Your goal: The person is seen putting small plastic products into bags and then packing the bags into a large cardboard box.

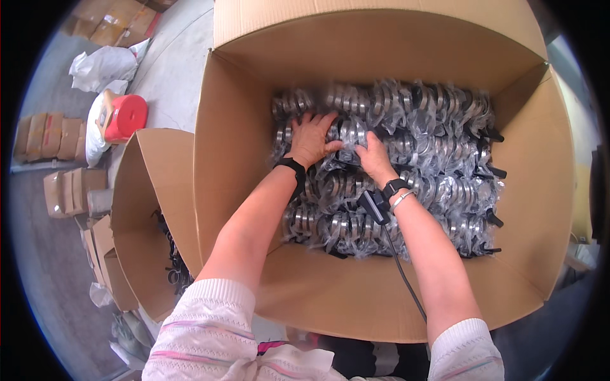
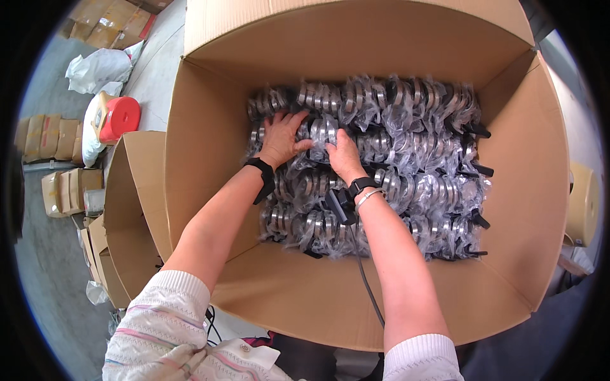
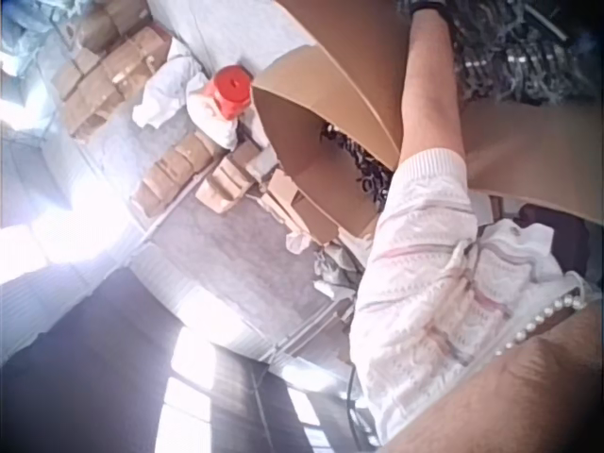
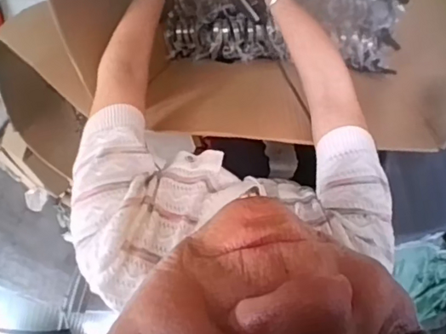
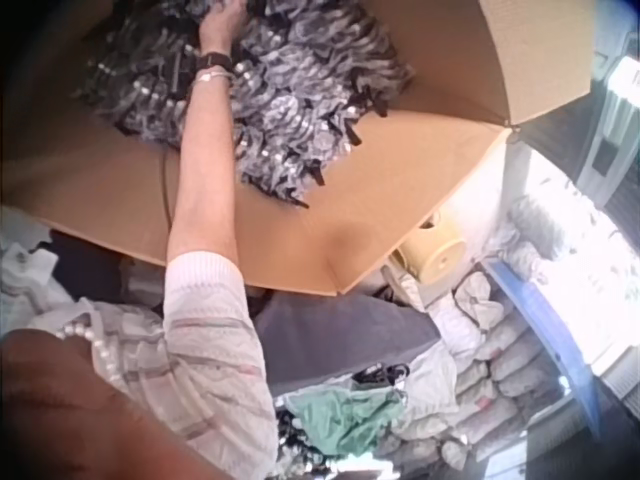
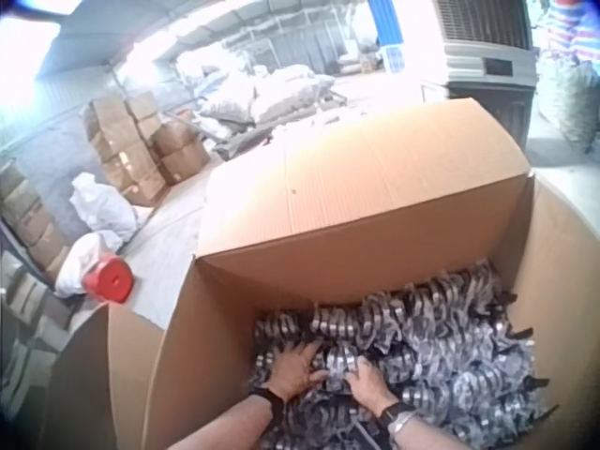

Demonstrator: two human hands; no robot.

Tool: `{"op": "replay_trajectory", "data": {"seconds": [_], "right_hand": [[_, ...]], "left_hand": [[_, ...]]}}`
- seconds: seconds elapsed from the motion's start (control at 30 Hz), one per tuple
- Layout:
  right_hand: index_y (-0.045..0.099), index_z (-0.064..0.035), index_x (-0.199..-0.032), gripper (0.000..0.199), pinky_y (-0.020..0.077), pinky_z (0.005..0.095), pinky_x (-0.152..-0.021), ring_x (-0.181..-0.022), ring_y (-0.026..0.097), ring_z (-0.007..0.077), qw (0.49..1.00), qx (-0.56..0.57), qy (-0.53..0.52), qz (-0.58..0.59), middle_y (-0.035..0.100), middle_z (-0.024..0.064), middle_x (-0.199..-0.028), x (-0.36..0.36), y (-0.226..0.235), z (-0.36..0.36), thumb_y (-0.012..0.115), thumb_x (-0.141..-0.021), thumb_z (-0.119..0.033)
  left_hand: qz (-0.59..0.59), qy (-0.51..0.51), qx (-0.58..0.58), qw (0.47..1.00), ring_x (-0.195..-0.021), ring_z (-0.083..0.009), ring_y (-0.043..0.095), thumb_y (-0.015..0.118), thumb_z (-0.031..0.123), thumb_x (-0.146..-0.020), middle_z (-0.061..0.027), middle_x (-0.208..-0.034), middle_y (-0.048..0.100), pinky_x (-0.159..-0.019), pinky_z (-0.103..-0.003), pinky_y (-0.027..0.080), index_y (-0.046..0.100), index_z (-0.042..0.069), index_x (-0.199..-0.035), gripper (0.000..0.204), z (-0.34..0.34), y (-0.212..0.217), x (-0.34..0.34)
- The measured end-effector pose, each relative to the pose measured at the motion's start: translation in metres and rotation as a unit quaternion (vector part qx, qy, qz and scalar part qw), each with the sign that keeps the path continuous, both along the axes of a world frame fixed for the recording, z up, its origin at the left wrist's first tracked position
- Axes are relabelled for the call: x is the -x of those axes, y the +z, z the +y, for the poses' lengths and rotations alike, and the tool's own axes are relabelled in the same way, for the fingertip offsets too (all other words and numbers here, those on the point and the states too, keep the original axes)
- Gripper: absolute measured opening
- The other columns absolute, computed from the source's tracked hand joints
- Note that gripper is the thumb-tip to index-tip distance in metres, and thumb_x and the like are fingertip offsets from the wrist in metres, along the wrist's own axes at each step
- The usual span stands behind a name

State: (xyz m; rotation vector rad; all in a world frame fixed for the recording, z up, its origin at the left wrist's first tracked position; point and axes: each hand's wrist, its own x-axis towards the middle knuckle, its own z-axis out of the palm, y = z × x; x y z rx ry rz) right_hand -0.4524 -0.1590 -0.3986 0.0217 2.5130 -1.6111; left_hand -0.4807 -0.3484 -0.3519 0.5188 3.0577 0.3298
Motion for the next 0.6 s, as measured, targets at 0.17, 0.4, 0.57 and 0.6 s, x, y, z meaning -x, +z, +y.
{"op": "replay_trajectory", "data": {"seconds": [0.17, 0.4, 0.57, 0.6], "right_hand": [[0.052, 0.0027, -0.100, 0.029, 0.0453, 0.0467, -0.084, -0.098, 0.057, 0.0459, 1.000, -0.017, 0.009, -0.016, 0.061, 0.0279, -0.097, 0.002, 0.001, 0.001, 0.066, -0.080, -0.013], [0.052, 0.0030, -0.094, 0.026, 0.0465, 0.0469, -0.081, -0.094, 0.057, 0.0458, 0.999, -0.004, -0.025, 0.024, 0.062, 0.0270, -0.093, 0.002, 0.003, 0.002, 0.067, -0.076, -0.009], [0.053, 0.0021, -0.094, 0.026, 0.0468, 0.0473, -0.080, -0.093, 0.059, 0.0450, 1.000, -0.005, -0.019, 0.003, 0.062, 0.0263, -0.093, 0.004, 0.002, 0.001, 0.067, -0.076, -0.010], [0.053, 0.0021, -0.094, 0.026, 0.0468, 0.0473, -0.080, -0.093, 0.059, 0.0450, 1.000, -0.006, -0.019, 0.002, 0.062, 0.0263, -0.093, 0.003, 0.002, 0.001, 0.067, -0.076, -0.010]], "left_hand": [[0.052, -0.004, -0.057, 0.997, -0.126, -0.0386, 0.039, 0.069, 0.062, -0.067, -0.0112, -0.124, 0.057, -0.101, -0.060, 0.025, 0.044, 0.015, -0.135, 0.086, -0.010, -0.003, -0.013], [-0.012, 0.003, 0.042, 0.999, -0.129, -0.0365, 0.036, 0.073, 0.050, -0.070, -0.0087, -0.131, 0.052, -0.098, -0.064, 0.027, 0.044, 0.013, -0.134, 0.079, 0.014, 0.006, -0.010], [-0.050, 0.019, 0.041, 0.998, -0.126, -0.0348, 0.039, 0.072, 0.046, -0.073, -0.0125, -0.131, 0.051, -0.097, -0.065, 0.028, 0.042, 0.014, -0.136, 0.077, 0.014, 0.005, -0.015], [-0.051, 0.020, 0.039, 0.998, -0.126, -0.0348, 0.039, 0.072, 0.046, -0.073, -0.0125, -0.131, 0.051, -0.097, -0.065, 0.028, 0.042, 0.014, -0.136, 0.077, 0.013, 0.005, -0.016]]}}
